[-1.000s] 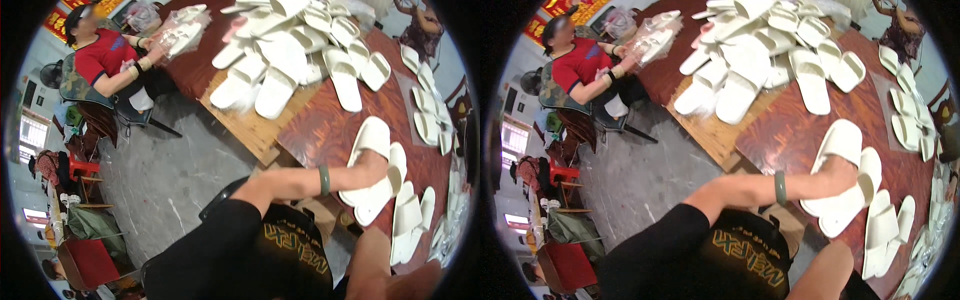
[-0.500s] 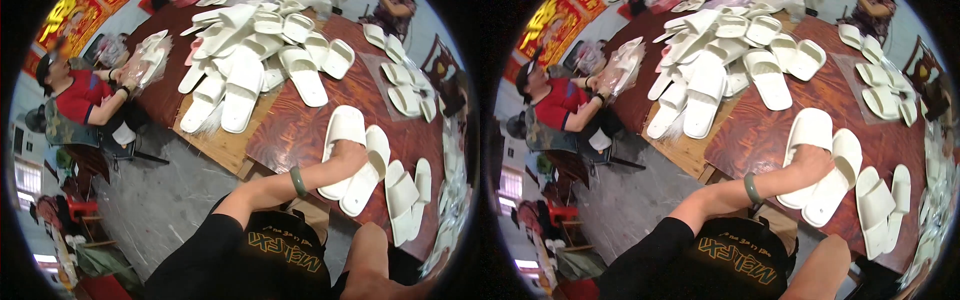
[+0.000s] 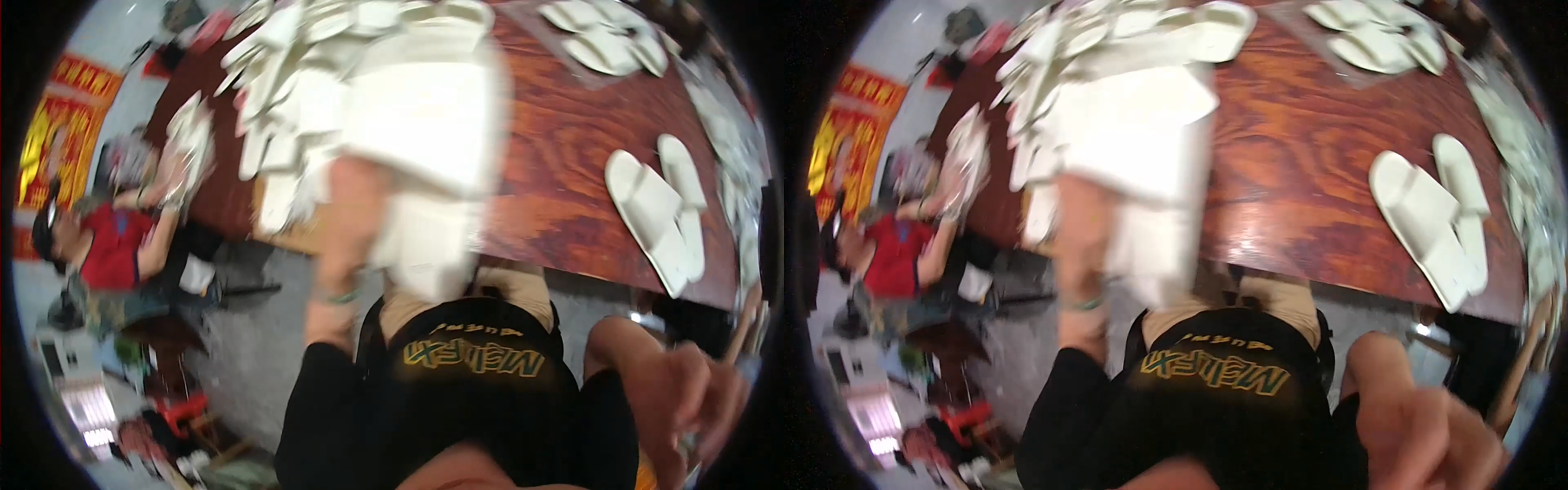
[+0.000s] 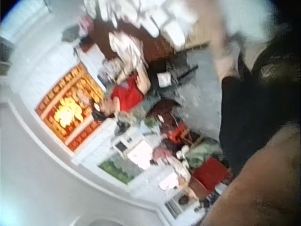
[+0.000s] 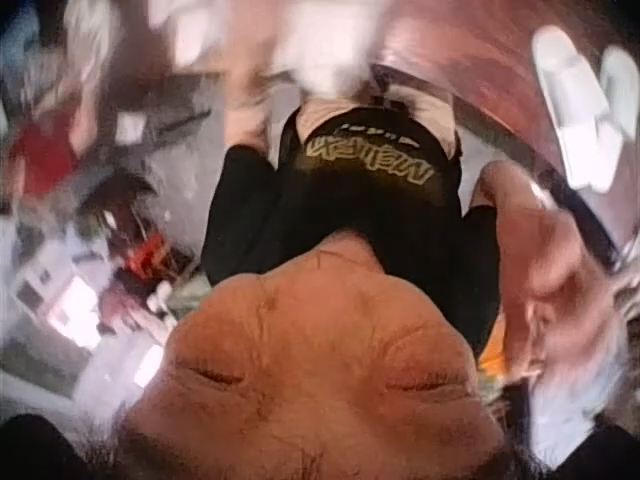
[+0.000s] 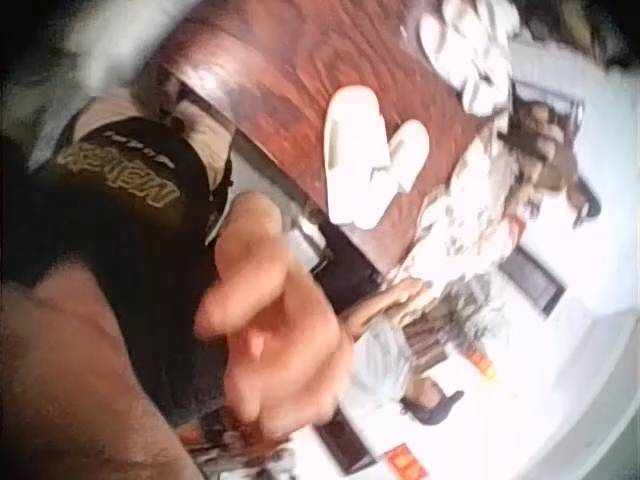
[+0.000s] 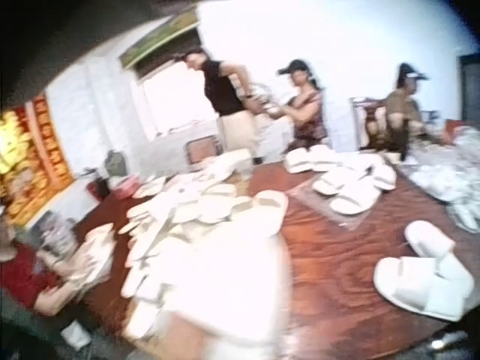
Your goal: Inspect and assemble white slippers at a communal work table.
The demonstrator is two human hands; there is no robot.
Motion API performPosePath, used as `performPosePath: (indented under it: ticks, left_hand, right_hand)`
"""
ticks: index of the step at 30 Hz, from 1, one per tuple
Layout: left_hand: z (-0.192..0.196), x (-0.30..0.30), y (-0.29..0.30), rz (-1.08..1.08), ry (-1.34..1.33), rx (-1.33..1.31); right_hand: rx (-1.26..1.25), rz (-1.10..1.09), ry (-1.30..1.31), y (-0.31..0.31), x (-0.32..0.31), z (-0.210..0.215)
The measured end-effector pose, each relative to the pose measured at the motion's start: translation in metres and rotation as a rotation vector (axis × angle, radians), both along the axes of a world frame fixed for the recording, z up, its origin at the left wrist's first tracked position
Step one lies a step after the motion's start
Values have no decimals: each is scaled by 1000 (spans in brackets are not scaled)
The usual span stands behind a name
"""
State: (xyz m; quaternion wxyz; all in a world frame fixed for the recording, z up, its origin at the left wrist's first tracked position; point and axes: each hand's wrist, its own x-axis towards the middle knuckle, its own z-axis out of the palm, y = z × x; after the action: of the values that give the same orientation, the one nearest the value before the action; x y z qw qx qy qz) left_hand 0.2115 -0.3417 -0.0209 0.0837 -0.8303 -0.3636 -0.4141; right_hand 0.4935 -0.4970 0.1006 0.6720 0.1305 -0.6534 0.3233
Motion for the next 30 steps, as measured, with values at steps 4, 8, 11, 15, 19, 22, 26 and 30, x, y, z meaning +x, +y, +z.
performPosePath:
  ticks: [4, 8, 11, 15, 19, 22, 26, 30]
  left_hand:
    - [19, -57, 66, 375, -98, -511]
    - [-23, -171, 126, 408, -26, -585]
    - [-52, -264, 142, 522, 34, -596]
    - [-91, -304, 179, 725, 98, -606]
    - [-104, -330, 220, 1010, 142, -595]
    - [-107, -333, 215, 894, 16, -715]
    - [-91, -351, 191, 644, -442, -388]
    - [-15, -276, 125, 517, -658, -563]
  right_hand:
    - [-354, -266, -103, -24, 51, -89]
    - [-1170, -979, -40, -42, 32, -145]
    - [-1181, -1363, -198, -56, 64, -168]
    - [-1017, -1781, -627, -65, 123, -153]
    - [-658, -1971, -1198, -45, 196, -146]
    - [-488, -1976, -1395, -17, 242, -156]
    - [-998, -1718, -1227, 21, 278, -187]
    - [-1204, -1648, -702, 40, 229, -187]
